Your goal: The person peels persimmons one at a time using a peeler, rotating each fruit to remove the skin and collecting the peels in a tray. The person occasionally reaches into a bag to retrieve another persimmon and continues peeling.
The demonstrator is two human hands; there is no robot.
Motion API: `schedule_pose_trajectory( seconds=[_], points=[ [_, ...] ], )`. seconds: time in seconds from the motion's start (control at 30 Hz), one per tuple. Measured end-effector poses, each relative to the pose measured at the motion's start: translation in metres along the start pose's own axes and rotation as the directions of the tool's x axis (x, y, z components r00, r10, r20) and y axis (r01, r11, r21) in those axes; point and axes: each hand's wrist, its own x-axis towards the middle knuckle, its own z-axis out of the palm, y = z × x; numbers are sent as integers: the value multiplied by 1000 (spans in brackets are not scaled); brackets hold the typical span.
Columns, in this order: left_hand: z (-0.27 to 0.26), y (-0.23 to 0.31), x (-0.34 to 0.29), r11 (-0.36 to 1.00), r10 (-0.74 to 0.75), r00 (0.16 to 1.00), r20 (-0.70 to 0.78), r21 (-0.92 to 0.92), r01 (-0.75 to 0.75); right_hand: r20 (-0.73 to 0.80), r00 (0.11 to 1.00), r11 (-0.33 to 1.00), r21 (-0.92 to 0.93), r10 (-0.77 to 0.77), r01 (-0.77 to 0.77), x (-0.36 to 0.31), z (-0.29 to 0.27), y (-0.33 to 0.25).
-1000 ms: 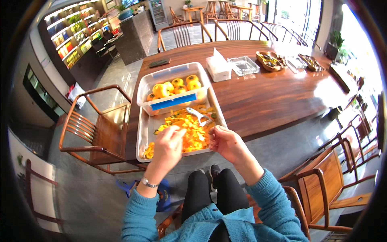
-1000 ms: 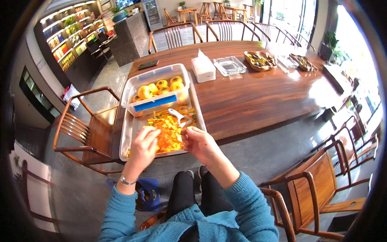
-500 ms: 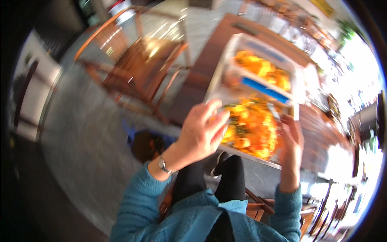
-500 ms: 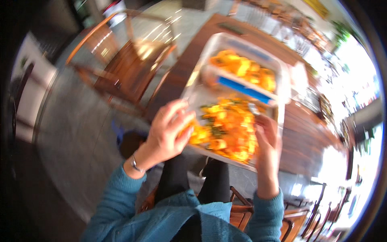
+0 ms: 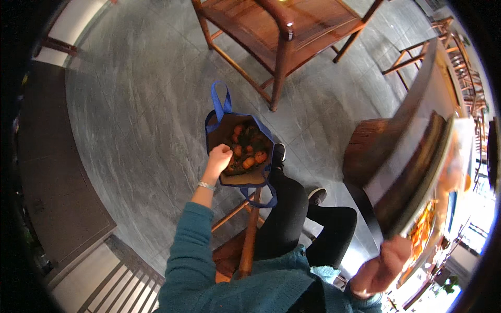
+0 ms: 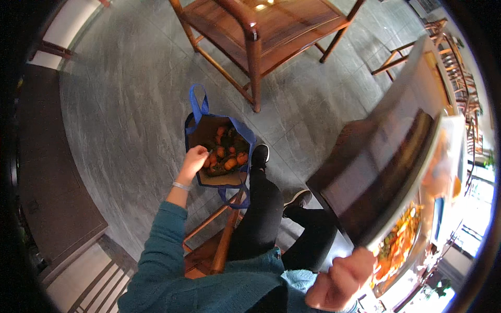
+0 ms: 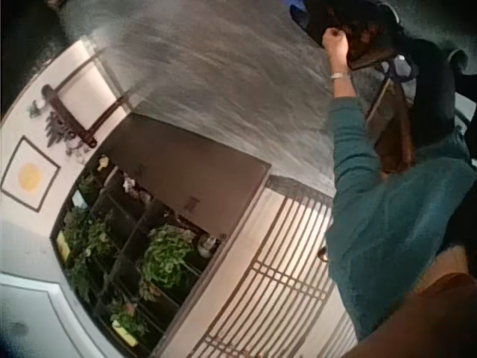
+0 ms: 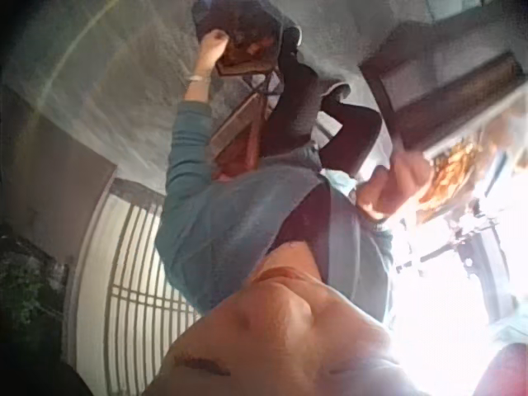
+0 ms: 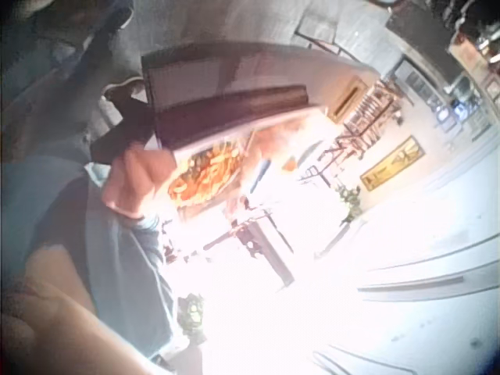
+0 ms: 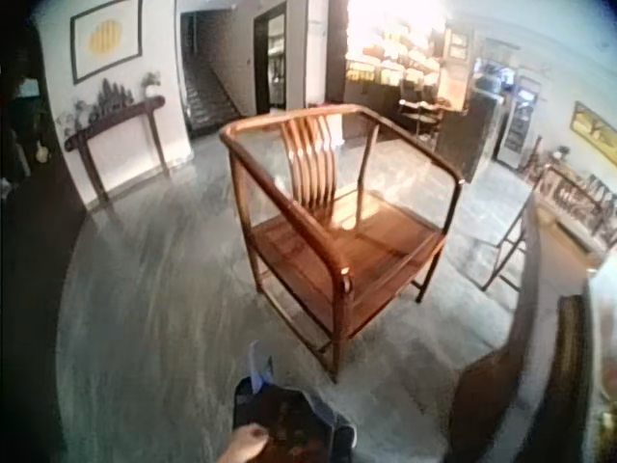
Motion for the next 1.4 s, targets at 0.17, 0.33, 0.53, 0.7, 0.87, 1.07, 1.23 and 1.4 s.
schedule_pose_trajectory(
  seconds=[0.17, 0.33, 0.53, 0.7, 0.87, 1.07, 1.23, 1.4],
  points=[
    [86, -71, 61, 913, -346, 904, 251, 311, 263, 47, 967, 963, 115, -249, 242, 20, 30, 22],
    [162, -97, 75, 832, -477, 821, 315, 462, 306, 135, 989, 969, -232, -54, 84, 36, 44, 36],
    [181, -106, 47, 836, -281, 920, 272, 540, 96, -42, 971, 968, -101, -234, 229, 35, 44, 65],
    [175, -100, 56, 892, -350, 905, 242, 381, 243, -52, 984, 983, -88, -168, 163, 29, 45, 75],
    [170, -108, 63, 958, -282, 953, 113, -14, 285, -63, 993, 993, -68, -102, 98, 26, 52, 79],
    [169, -105, 68, 889, -378, 921, 88, -242, 388, -51, 997, 998, -43, -50, 47, 26, 57, 87],
    [166, -117, 69, 742, -434, 839, 327, -398, 539, -43, 999, 999, -27, -19, 18, 27, 60, 91],
    [178, -156, 73, 782, -398, 863, 311, -376, 497, -29, 1000, 1000, -20, 5, -6, 29, 62, 94]
  ],
)
